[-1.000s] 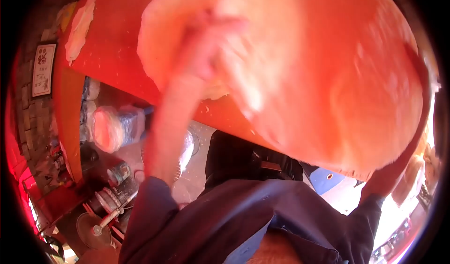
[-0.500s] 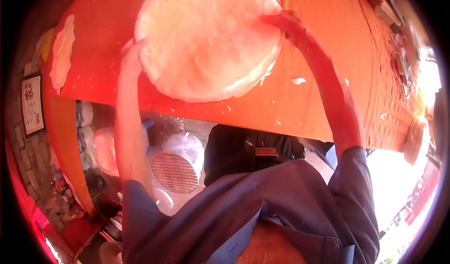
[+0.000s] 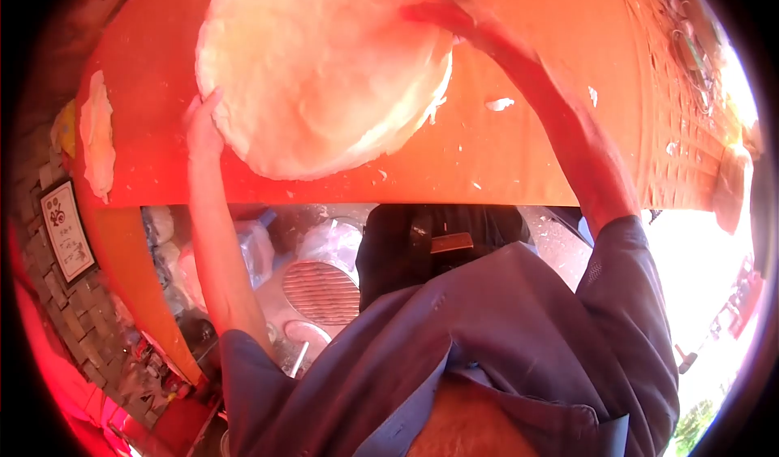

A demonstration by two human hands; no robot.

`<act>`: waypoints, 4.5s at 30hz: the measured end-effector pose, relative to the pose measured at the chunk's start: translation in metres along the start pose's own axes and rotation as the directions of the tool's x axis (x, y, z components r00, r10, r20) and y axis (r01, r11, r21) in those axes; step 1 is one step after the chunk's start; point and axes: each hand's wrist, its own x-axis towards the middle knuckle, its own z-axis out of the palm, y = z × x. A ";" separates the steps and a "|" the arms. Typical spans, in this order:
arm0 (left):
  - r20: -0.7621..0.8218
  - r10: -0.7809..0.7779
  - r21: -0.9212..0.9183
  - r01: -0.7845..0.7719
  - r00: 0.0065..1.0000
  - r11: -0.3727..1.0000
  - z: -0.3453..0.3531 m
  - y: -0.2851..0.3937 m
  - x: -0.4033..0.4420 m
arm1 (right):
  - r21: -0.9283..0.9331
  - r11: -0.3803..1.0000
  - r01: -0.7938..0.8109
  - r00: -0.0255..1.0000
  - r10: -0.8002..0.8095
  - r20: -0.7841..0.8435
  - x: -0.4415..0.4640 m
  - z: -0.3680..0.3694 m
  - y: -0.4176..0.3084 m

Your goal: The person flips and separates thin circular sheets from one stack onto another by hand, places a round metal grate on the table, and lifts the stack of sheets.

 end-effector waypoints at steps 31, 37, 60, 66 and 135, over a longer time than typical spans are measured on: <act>-0.240 0.367 0.380 -0.261 0.899 0.887 0.011 0.023 -0.022 | -0.187 0.980 -0.063 0.830 -0.052 -0.555 0.016 0.002 0.013; 0.837 0.499 0.477 -0.745 0.225 -0.466 0.117 0.087 0.015 | -0.784 0.605 0.139 0.953 -0.297 -0.060 -0.028 0.122 -0.041; 0.847 0.418 0.464 -0.841 0.329 -0.277 0.104 0.030 0.094 | -0.744 0.642 0.185 0.863 -0.469 -0.191 -0.014 0.165 0.056; 0.841 0.419 0.473 -0.843 0.343 -0.258 0.104 0.034 0.092 | -0.836 0.548 -0.002 0.817 -0.481 -0.318 -0.019 0.118 -0.006; -0.443 0.594 -0.711 -0.667 0.672 0.223 0.114 0.033 -0.281 | -0.755 0.485 0.440 0.814 -0.571 0.107 0.236 0.107 -0.001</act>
